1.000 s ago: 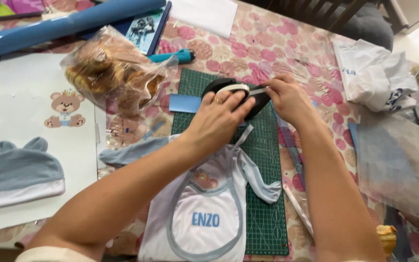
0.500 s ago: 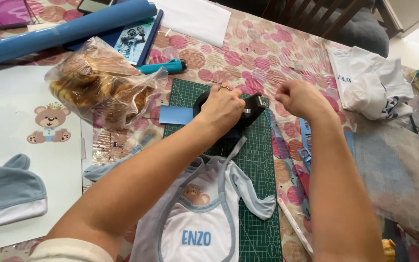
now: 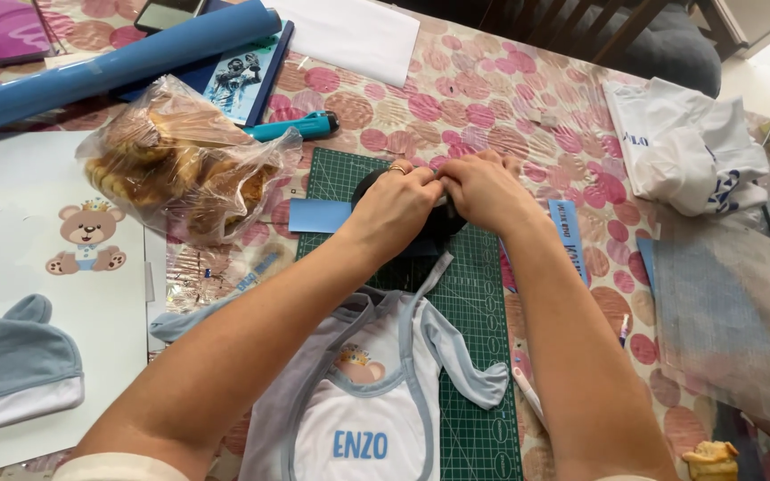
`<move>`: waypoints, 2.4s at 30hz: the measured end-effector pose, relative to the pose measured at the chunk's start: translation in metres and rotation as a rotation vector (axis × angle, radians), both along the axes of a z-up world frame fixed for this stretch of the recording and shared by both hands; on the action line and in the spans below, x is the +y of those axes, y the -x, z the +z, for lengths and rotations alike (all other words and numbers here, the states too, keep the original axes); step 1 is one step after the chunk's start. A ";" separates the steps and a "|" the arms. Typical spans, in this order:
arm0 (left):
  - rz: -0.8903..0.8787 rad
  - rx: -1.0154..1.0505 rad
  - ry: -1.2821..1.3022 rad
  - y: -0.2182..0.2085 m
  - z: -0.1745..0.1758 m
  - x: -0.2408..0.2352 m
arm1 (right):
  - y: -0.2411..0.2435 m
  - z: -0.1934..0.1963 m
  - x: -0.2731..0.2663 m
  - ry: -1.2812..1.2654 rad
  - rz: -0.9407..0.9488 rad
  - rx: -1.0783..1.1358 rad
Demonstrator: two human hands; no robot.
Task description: Assembling and trimming a customized baby outfit and bib on a work table
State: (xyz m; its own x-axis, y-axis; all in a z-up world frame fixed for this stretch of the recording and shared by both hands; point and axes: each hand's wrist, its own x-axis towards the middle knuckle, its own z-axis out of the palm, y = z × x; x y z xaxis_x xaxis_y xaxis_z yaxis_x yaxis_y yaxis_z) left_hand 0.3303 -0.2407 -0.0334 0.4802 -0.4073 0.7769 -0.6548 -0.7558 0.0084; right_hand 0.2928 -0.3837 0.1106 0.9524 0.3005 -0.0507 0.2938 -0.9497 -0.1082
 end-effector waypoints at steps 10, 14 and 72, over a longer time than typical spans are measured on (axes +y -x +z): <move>-0.014 0.030 0.002 -0.006 -0.004 0.001 | -0.027 -0.037 -0.020 0.098 -0.045 -0.010; -0.011 0.052 0.016 -0.010 -0.006 -0.004 | -0.010 -0.011 -0.018 0.057 -0.070 -0.066; -0.655 0.624 -0.281 0.321 0.016 0.187 | 0.326 -0.060 0.072 -0.665 0.143 0.056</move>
State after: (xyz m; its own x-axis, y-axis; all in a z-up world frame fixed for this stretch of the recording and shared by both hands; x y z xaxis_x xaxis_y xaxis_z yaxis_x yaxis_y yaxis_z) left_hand 0.0095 -0.0539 -0.0172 0.3855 -0.8761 0.2893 -0.8882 -0.2675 0.3736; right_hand -0.0333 -0.3117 0.0505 0.9025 0.4072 0.1402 0.3884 -0.6287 -0.6738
